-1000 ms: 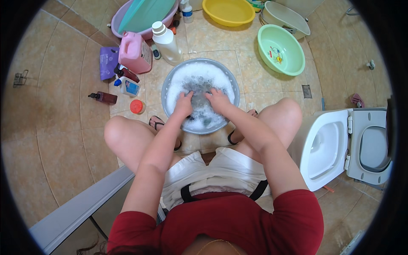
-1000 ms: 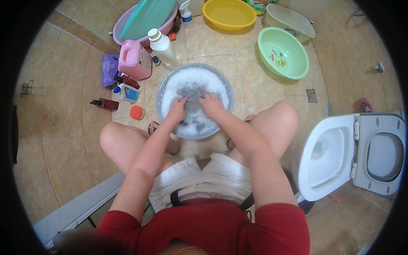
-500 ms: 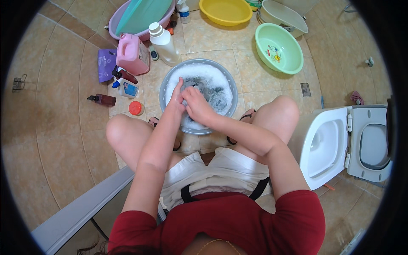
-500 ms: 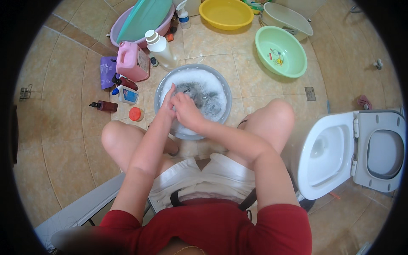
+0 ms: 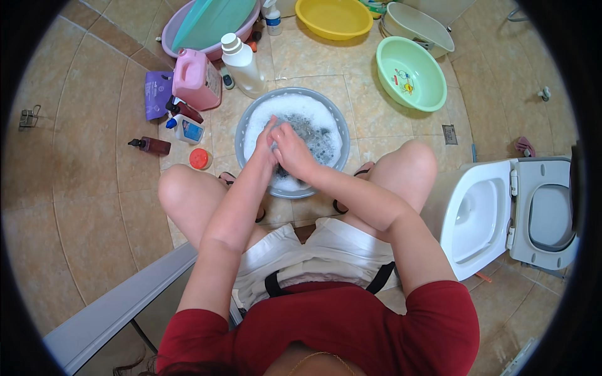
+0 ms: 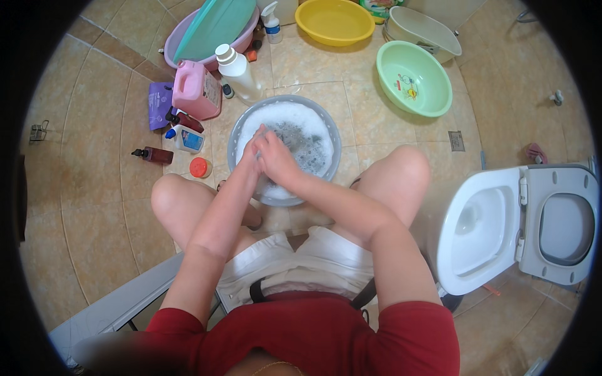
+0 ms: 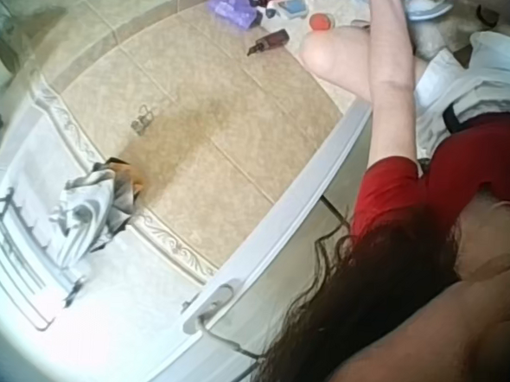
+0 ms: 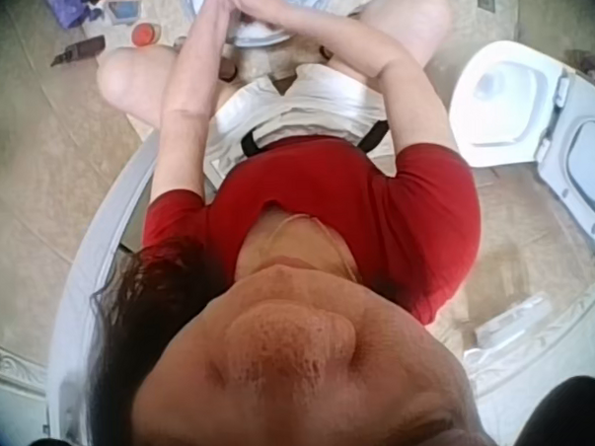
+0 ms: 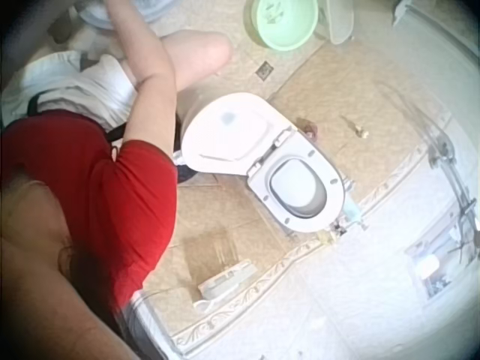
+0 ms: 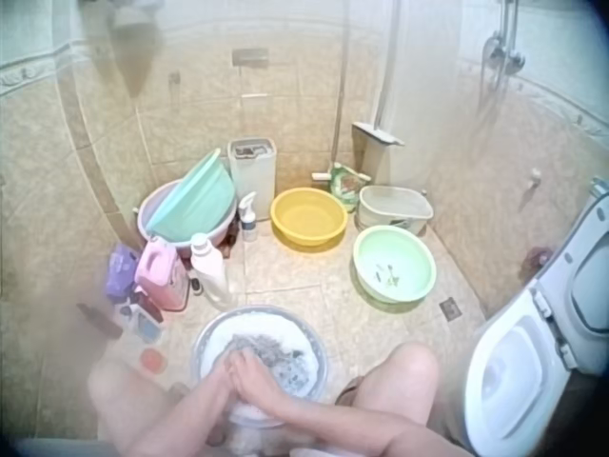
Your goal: The person sits on the bathroom floor and hand-washes a grey t-shirt in a metal basin filled with soapy water. They repeatedly scrub, squeeze, and agitate the garment with both hands, occasionally lifting it to inspect the fabric before submerging it again.
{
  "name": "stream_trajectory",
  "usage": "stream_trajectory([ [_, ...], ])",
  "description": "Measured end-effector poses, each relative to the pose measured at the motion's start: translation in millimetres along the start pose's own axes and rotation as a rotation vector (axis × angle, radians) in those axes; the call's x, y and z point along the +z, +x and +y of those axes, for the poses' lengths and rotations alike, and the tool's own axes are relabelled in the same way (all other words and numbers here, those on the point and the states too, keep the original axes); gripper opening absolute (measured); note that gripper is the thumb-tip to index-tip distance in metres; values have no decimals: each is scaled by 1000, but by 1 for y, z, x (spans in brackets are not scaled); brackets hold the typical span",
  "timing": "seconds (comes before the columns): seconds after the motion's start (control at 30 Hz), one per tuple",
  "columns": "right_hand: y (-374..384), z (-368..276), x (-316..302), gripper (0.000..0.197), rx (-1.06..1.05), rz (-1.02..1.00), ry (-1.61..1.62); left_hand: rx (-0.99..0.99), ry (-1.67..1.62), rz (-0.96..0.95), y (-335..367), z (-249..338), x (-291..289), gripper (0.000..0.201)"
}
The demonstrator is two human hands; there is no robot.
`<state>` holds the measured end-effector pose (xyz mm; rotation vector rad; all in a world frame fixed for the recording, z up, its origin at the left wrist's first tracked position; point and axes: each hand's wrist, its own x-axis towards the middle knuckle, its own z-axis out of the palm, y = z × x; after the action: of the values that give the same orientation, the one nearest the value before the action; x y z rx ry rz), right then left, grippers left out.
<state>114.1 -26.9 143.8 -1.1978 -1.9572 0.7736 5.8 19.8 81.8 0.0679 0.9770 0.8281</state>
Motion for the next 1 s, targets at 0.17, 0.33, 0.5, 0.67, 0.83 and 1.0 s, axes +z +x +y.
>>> stream_trajectory([
  [0.17, 8, 3, -7, 26, 109, -34, 33, 146, 33, 51, -18, -6, 14, 29],
  [0.33, 19, 22, -14, 22, 188, 5, 58, 175, 229, 172, -21, -4, 26, 32],
  [0.5, 31, 57, -33, 22, 348, 50, 105, 173, 350, 71, -38, 21, 33, 40],
  [0.67, 21, 76, -53, 21, 484, 3, 164, 376, 689, 33, -50, 53, 11, 67],
  [0.83, 8, 91, -62, 32, 441, -90, 96, 586, 1120, 49, -56, 68, -8, 54],
  [1.0, 2, 72, -78, 42, 322, -113, -182, 815, 1480, 297, -55, 78, -18, 40],
])
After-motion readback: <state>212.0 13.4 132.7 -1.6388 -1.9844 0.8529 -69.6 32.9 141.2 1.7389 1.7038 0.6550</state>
